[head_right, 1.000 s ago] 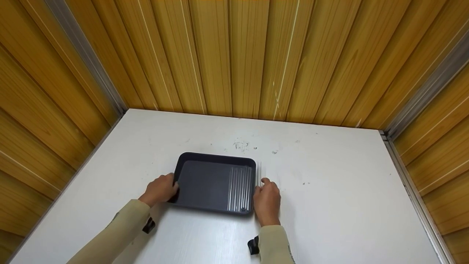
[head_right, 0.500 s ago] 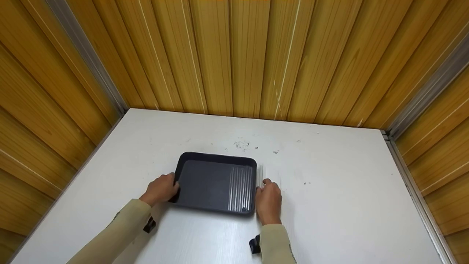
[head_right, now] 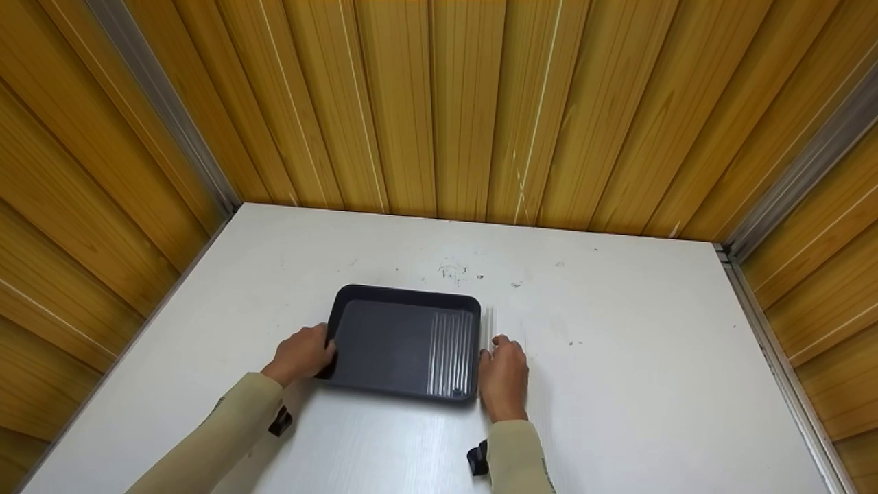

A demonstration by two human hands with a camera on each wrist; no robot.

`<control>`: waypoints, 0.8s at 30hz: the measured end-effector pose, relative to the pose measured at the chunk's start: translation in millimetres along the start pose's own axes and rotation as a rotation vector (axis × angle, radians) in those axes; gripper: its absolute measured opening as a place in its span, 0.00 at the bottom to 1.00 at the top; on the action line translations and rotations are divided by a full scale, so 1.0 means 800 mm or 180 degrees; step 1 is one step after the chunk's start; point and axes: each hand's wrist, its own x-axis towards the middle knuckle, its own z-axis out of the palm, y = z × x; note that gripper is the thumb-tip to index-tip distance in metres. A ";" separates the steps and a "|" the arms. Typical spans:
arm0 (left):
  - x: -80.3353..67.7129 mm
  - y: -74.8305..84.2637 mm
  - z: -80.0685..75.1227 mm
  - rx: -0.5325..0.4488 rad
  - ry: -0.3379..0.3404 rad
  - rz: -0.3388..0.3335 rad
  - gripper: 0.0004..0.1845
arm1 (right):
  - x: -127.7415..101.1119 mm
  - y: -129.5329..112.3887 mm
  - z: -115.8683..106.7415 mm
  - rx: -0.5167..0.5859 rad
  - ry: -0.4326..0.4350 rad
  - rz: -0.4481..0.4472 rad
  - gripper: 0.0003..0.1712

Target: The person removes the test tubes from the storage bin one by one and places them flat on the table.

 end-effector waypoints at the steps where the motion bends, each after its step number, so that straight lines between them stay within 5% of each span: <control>1: 0.000 0.000 0.000 -0.0002 -0.0002 -0.0004 0.12 | 0.000 0.000 0.000 0.0007 0.0006 0.0005 0.15; 24: 0.000 0.000 0.001 0.0011 0.0004 0.0029 0.12 | -0.006 -0.025 -0.010 0.0120 0.0310 -0.0146 0.14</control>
